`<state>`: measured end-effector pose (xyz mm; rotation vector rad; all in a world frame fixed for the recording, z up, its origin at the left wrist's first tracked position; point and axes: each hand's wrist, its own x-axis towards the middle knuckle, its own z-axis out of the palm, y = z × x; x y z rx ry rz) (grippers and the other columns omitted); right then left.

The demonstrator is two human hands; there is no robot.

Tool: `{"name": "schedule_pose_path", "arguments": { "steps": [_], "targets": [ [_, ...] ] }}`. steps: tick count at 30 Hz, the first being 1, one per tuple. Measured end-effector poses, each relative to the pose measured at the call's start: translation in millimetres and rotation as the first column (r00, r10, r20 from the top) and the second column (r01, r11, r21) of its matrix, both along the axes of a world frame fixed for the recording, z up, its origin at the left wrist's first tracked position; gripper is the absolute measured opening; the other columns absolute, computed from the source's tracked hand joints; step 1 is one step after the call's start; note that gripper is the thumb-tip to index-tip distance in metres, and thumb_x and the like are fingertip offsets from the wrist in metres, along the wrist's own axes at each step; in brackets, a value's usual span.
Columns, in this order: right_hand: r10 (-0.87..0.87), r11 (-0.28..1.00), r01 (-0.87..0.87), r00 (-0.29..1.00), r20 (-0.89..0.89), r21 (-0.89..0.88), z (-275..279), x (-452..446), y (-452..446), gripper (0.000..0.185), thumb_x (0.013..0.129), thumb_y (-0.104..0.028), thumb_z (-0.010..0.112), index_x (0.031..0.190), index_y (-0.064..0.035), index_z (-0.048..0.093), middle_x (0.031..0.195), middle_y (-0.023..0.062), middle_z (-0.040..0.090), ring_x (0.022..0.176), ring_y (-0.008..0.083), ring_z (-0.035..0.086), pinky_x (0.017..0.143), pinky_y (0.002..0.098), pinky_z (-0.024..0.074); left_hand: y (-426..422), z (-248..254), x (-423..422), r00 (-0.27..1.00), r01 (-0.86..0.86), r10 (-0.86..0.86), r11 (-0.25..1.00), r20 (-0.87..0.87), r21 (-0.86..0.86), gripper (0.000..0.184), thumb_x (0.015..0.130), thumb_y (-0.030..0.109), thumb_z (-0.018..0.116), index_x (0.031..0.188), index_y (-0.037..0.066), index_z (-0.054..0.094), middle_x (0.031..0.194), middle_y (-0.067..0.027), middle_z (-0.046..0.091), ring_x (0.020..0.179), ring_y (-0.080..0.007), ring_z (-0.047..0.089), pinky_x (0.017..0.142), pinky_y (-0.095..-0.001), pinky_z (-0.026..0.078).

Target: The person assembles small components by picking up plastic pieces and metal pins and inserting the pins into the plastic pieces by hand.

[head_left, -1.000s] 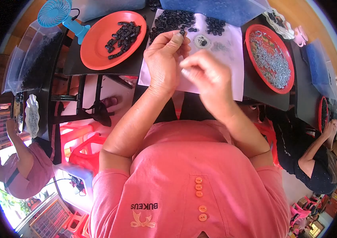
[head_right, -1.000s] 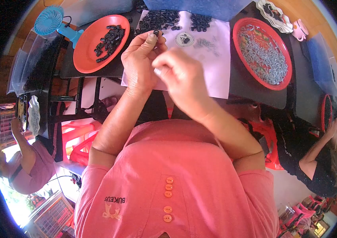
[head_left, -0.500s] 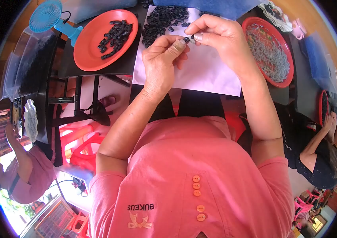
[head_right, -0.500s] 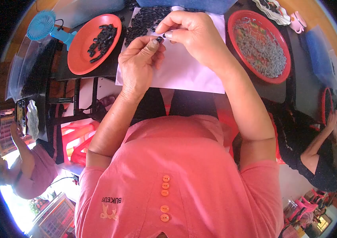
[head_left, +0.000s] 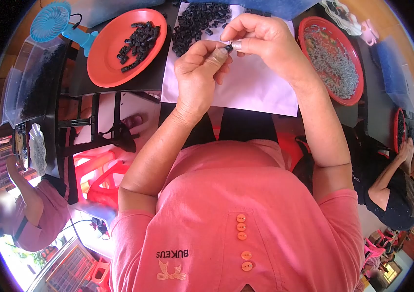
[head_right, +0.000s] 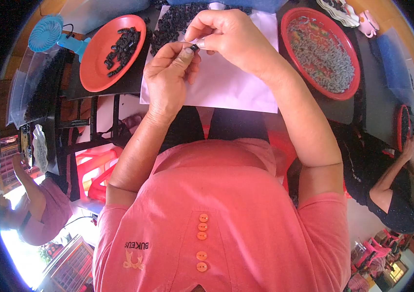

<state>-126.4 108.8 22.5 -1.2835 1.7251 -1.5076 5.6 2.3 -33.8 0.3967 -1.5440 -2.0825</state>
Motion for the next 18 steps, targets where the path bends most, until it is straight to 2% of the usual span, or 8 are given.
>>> {"name": "schedule_pose_path", "arguments": {
  "steps": [4,7,10,13,18],
  "targets": [
    [-0.062,0.998,0.063,0.997,-0.050,0.018,-2.9,4.9,-0.2,0.011,0.083,0.000,0.060,0.092,-0.0009,0.067,0.073,0.0025,0.065,0.067,0.0081,0.059,0.060,0.0251,0.0472,2.8,0.1,0.2,0.999,-0.042,0.043,0.999,0.016,-0.034,0.012,0.097,0.007,0.058,0.103,-0.003,0.063,0.082,-0.0059,0.066,0.065,-0.0080,0.056,0.053,-0.0208,0.042],
    [-0.165,0.982,0.119,0.920,-0.356,-0.146,-8.9,10.2,-1.0,0.014,0.081,0.002,0.059,0.091,-0.0031,0.067,0.065,0.0087,0.063,0.057,0.0145,0.060,0.054,0.0297,0.0460,7.2,1.8,-0.7,0.996,-0.090,0.092,0.994,0.017,-0.067,0.012,0.096,0.008,0.060,0.100,-0.002,0.064,0.080,-0.0051,0.066,0.063,-0.0071,0.056,0.052,-0.0204,0.041],
    [-0.224,0.969,0.135,0.838,-0.497,-0.209,-9.6,16.2,-0.1,0.017,0.078,0.003,0.058,0.089,-0.0054,0.067,0.065,0.0142,0.061,0.054,0.0249,0.060,0.053,0.0340,0.0456,10.3,5.1,-1.9,0.991,-0.123,0.126,0.990,0.036,-0.068,0.011,0.096,0.008,0.061,0.097,-0.002,0.065,0.078,-0.0046,0.067,0.060,-0.0064,0.055,0.050,-0.0201,0.040],
    [-0.234,0.968,0.148,0.825,-0.514,-0.202,-10.9,17.7,1.1,0.017,0.076,0.004,0.058,0.087,-0.0070,0.066,0.066,0.0149,0.061,0.055,0.0307,0.060,0.052,0.0373,0.0458,11.7,7.3,-2.8,0.990,-0.130,0.132,0.990,0.048,-0.051,0.011,0.095,0.008,0.062,0.096,-0.002,0.066,0.077,-0.0042,0.066,0.059,-0.0061,0.055,0.049,-0.0198,0.040],
    [-0.272,0.951,0.130,0.782,-0.561,-0.280,-16.8,15.2,0.4,0.020,0.075,0.003,0.059,0.089,-0.0098,0.067,0.065,0.0135,0.061,0.056,0.0315,0.061,0.053,0.0397,0.0460,14.6,9.1,-3.4,0.986,-0.148,0.149,0.989,0.079,-0.018,0.011,0.094,0.008,0.063,0.096,-0.002,0.066,0.076,-0.0033,0.066,0.058,-0.0059,0.054,0.049,-0.0197,0.039]
  ]
}}
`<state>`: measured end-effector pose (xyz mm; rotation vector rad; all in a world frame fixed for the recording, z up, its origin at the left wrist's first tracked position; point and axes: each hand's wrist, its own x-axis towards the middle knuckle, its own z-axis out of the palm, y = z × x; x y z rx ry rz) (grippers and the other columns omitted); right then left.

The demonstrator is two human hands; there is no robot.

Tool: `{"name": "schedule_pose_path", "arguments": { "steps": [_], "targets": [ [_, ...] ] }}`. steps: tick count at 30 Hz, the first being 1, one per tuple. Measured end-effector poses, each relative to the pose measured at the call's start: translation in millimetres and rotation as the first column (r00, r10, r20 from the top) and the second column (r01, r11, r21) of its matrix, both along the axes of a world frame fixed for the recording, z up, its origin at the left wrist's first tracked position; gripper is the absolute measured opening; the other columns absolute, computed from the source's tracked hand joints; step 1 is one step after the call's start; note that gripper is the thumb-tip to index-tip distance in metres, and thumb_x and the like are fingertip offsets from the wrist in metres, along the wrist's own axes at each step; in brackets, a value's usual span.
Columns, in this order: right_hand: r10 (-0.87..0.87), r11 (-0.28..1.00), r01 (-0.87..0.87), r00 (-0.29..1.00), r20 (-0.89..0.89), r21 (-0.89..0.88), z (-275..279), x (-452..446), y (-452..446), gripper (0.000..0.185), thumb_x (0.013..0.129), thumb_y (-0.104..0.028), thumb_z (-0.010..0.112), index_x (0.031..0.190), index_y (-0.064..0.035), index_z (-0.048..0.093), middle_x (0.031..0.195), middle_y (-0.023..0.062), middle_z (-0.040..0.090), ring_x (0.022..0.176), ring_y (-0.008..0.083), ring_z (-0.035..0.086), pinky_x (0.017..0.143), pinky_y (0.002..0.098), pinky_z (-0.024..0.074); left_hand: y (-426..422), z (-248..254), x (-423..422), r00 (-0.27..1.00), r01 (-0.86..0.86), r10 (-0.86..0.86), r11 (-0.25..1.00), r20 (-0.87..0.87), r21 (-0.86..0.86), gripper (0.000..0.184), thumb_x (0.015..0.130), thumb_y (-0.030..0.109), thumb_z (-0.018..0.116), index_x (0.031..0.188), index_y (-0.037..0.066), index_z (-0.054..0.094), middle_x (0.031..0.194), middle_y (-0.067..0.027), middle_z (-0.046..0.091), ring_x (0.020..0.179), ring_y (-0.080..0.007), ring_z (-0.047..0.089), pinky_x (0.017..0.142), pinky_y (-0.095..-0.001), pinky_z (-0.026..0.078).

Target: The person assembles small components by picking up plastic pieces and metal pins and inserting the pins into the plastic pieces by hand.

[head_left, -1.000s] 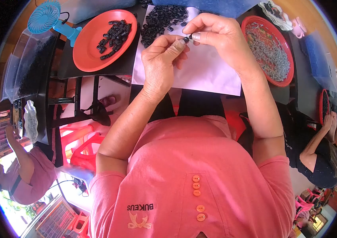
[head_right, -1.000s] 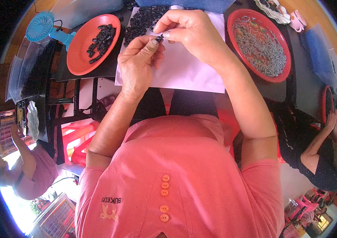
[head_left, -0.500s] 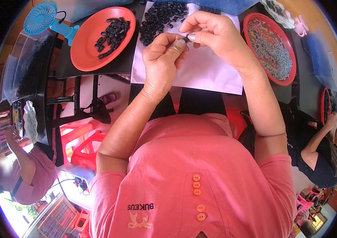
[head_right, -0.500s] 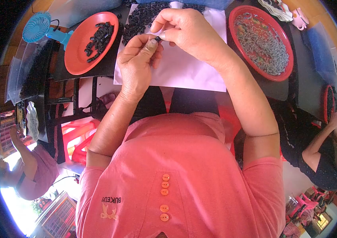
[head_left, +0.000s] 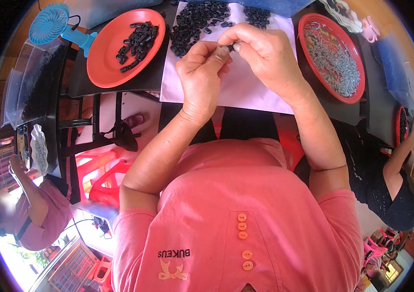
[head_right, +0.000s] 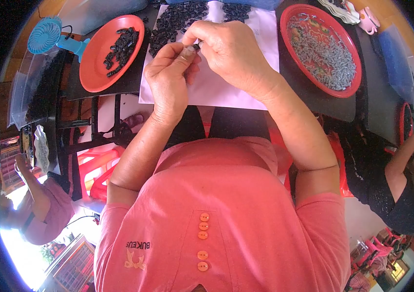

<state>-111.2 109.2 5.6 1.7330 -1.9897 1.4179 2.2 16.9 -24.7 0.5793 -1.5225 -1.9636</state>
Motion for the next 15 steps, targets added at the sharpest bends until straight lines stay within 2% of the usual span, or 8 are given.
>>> {"name": "schedule_pose_path", "arguments": {
  "steps": [3,9,15],
  "targets": [
    [-0.023,1.000,0.023,1.000,-0.006,0.022,-0.9,-2.5,2.6,0.021,0.075,0.003,0.059,0.089,-0.0105,0.067,0.065,0.0127,0.061,0.057,0.0316,0.062,0.053,0.0398,0.0467,-0.2,-3.5,-0.9,1.000,0.011,-0.010,0.991,0.003,-0.132,0.011,0.093,0.008,0.064,0.096,-0.002,0.067,0.076,-0.0031,0.066,0.059,-0.0059,0.054,0.050,-0.0198,0.040],
    [-0.032,0.999,0.032,0.999,-0.022,0.023,-5.6,-3.6,4.9,0.019,0.076,0.001,0.060,0.090,-0.0104,0.066,0.066,0.0118,0.063,0.061,0.0316,0.063,0.054,0.0396,0.0481,-10.0,1.5,-0.2,0.981,0.175,-0.135,0.927,0.138,-0.332,0.013,0.091,0.009,0.066,0.098,-0.002,0.067,0.077,-0.0031,0.066,0.063,-0.0060,0.055,0.053,-0.0195,0.042],
    [0.034,0.999,-0.033,0.999,-0.032,0.021,-1.8,-4.1,6.3,0.017,0.077,0.000,0.060,0.089,-0.0107,0.066,0.069,0.0119,0.064,0.062,0.0322,0.064,0.055,0.0412,0.0487,-15.8,1.4,1.8,0.969,0.225,-0.204,0.961,0.138,-0.161,0.014,0.092,0.011,0.065,0.099,0.000,0.068,0.077,-0.0021,0.066,0.064,-0.0051,0.057,0.052,-0.0178,0.040]
  ]
}}
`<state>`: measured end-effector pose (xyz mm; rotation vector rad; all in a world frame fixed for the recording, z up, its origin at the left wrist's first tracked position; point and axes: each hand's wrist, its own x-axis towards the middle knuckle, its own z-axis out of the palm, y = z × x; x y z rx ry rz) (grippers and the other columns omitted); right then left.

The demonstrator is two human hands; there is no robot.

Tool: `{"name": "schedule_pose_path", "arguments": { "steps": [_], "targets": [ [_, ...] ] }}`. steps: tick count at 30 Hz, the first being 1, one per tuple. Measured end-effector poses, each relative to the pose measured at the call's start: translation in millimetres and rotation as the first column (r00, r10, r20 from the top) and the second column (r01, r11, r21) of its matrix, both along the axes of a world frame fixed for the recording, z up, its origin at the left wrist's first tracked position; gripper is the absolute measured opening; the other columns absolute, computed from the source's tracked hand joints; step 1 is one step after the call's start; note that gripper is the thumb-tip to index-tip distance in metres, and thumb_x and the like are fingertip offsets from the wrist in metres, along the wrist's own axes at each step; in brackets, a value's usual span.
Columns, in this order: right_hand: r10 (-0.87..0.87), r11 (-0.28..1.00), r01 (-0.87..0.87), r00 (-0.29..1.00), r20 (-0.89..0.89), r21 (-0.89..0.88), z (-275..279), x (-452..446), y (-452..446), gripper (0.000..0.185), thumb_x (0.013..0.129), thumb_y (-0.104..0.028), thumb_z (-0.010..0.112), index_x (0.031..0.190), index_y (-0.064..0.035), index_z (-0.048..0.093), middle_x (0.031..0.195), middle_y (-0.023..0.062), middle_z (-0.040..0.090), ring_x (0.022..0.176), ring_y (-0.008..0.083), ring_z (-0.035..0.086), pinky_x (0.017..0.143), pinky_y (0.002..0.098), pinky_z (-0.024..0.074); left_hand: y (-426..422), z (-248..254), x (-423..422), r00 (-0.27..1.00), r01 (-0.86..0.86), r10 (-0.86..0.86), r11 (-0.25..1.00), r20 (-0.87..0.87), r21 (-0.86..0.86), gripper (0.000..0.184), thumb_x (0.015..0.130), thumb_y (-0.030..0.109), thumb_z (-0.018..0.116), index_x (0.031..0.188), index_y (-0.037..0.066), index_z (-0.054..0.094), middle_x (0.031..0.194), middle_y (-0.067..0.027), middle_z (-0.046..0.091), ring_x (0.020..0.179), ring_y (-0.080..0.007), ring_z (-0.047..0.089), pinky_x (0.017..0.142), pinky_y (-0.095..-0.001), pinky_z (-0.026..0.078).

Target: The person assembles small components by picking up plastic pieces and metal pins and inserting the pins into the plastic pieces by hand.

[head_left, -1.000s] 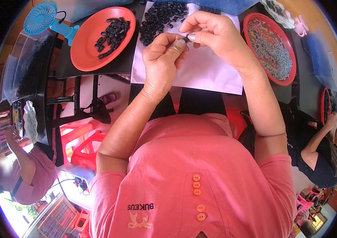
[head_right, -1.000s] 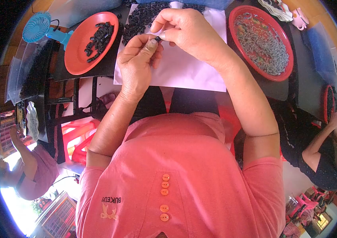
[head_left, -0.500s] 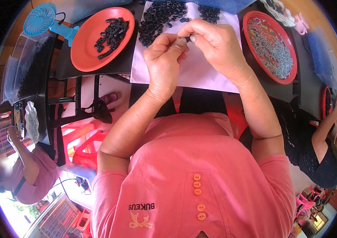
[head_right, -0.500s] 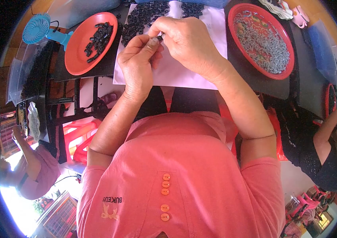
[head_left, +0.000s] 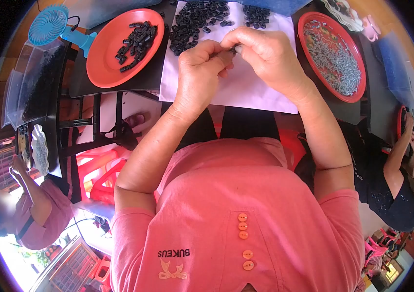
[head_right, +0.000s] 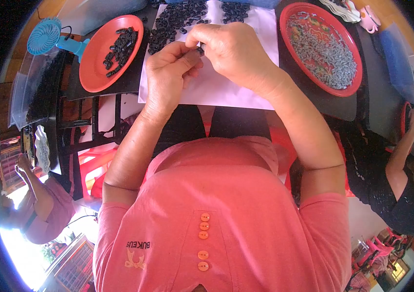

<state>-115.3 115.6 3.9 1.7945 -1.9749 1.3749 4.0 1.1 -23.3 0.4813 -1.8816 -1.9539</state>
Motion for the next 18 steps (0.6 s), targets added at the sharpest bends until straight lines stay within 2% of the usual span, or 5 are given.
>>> {"name": "schedule_pose_path", "arguments": {
  "steps": [6,12,18],
  "targets": [
    [0.023,0.996,-0.019,0.999,-0.039,0.092,0.7,-4.4,-1.9,0.016,0.076,-0.001,0.059,0.088,-0.0107,0.066,0.069,0.0125,0.064,0.062,0.0326,0.064,0.055,0.0415,0.0484,-1.1,-0.9,3.8,1.000,0.008,-0.008,0.999,-0.006,-0.043,0.014,0.092,0.012,0.065,0.099,0.000,0.067,0.077,-0.0022,0.066,0.064,-0.0045,0.057,0.049,-0.0163,0.038],
    [0.006,0.992,0.002,0.998,-0.063,0.125,10.9,2.7,-0.4,0.016,0.076,-0.003,0.059,0.087,-0.0119,0.066,0.066,0.0131,0.062,0.060,0.0335,0.063,0.054,0.0429,0.0466,3.7,-6.7,1.7,0.996,-0.053,0.058,0.996,-0.072,0.070,0.011,0.092,0.011,0.065,0.095,0.000,0.067,0.076,-0.0023,0.065,0.064,-0.0050,0.055,0.055,-0.0179,0.042],
    [-0.008,0.988,0.023,0.995,-0.099,0.152,5.2,-1.7,-2.7,0.016,0.075,-0.001,0.058,0.087,-0.0112,0.064,0.066,0.0122,0.063,0.061,0.0331,0.063,0.054,0.0428,0.0465,6.7,-4.0,1.6,0.996,-0.069,0.071,0.996,-0.050,0.048,0.010,0.092,0.008,0.064,0.094,-0.001,0.066,0.075,-0.0019,0.064,0.065,-0.0058,0.054,0.060,-0.0196,0.044]
  ]
}}
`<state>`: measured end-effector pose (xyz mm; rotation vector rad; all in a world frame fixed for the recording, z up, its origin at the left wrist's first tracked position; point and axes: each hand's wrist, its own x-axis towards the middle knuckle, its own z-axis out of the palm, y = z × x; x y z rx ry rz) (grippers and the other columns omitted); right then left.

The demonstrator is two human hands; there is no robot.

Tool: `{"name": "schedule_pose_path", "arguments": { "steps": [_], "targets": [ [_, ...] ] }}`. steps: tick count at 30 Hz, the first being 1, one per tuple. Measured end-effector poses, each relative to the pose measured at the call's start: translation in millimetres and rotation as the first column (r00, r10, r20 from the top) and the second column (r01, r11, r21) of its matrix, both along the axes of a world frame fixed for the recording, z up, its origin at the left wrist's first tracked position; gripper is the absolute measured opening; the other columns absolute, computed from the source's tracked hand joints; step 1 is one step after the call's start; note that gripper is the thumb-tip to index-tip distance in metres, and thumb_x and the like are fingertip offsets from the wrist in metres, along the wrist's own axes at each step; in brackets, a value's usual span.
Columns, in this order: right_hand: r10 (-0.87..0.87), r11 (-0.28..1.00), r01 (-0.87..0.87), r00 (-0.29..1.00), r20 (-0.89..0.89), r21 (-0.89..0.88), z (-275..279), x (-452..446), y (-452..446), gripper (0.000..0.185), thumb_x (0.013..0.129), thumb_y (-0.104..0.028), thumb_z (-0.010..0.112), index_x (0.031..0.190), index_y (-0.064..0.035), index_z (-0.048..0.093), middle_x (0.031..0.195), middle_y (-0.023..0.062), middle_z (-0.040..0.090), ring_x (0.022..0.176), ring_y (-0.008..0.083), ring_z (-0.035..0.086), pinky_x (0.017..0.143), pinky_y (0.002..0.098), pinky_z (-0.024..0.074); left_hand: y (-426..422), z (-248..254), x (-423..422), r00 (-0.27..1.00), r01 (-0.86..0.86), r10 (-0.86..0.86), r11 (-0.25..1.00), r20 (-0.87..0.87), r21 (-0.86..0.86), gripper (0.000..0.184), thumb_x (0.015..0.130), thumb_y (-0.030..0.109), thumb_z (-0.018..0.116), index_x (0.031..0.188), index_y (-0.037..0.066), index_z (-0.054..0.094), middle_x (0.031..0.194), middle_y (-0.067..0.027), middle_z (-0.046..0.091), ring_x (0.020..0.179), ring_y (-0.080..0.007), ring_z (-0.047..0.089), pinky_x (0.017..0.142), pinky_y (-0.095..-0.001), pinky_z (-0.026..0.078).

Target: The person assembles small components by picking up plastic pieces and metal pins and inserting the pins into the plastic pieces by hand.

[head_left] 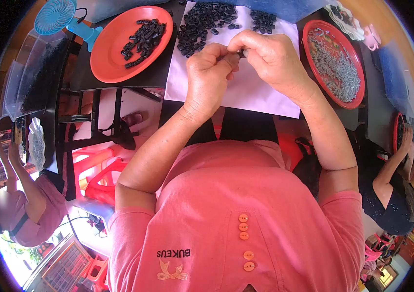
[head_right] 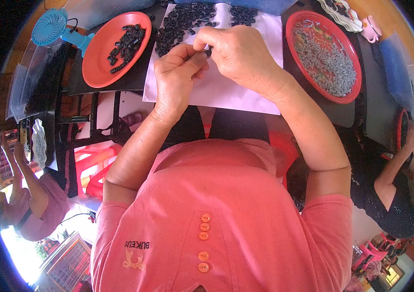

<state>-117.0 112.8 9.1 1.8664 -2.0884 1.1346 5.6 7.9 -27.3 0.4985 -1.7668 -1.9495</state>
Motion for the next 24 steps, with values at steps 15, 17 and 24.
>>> {"name": "schedule_pose_path", "arguments": {
  "steps": [15,17,24],
  "targets": [
    [-0.105,0.986,0.063,0.952,-0.288,-0.152,-13.3,16.0,-6.1,0.025,0.070,-0.007,0.065,0.094,-0.0119,0.058,0.071,0.0068,0.064,0.064,0.0280,0.064,0.057,0.0396,0.0486,13.4,-3.3,-10.2,0.975,-0.205,0.200,0.978,-0.096,-0.045,0.010,0.084,0.000,0.057,0.080,-0.006,0.063,0.066,-0.0082,0.062,0.059,-0.0121,0.056,0.053,-0.0277,0.044],
    [-0.154,0.978,0.097,0.935,-0.320,-0.186,-17.2,21.4,-6.4,0.027,0.070,-0.007,0.065,0.095,-0.0104,0.058,0.072,0.0073,0.062,0.065,0.0282,0.062,0.058,0.0396,0.0481,15.8,3.1,-7.3,0.971,-0.212,0.213,0.977,-0.106,0.018,0.009,0.083,0.000,0.057,0.079,-0.006,0.063,0.067,-0.0080,0.062,0.059,-0.0121,0.055,0.052,-0.0276,0.044],
    [-0.226,0.952,0.129,0.908,-0.353,-0.278,-22.9,33.0,-13.9,0.027,0.073,-0.010,0.063,0.098,-0.0047,0.058,0.074,0.0089,0.060,0.065,0.0275,0.060,0.061,0.0388,0.0462,16.7,7.8,-4.2,0.959,-0.264,0.276,0.953,-0.070,0.147,0.008,0.082,-0.002,0.057,0.078,-0.006,0.062,0.069,-0.0059,0.061,0.061,-0.0104,0.054,0.053,-0.0265,0.043]
  ]
}}
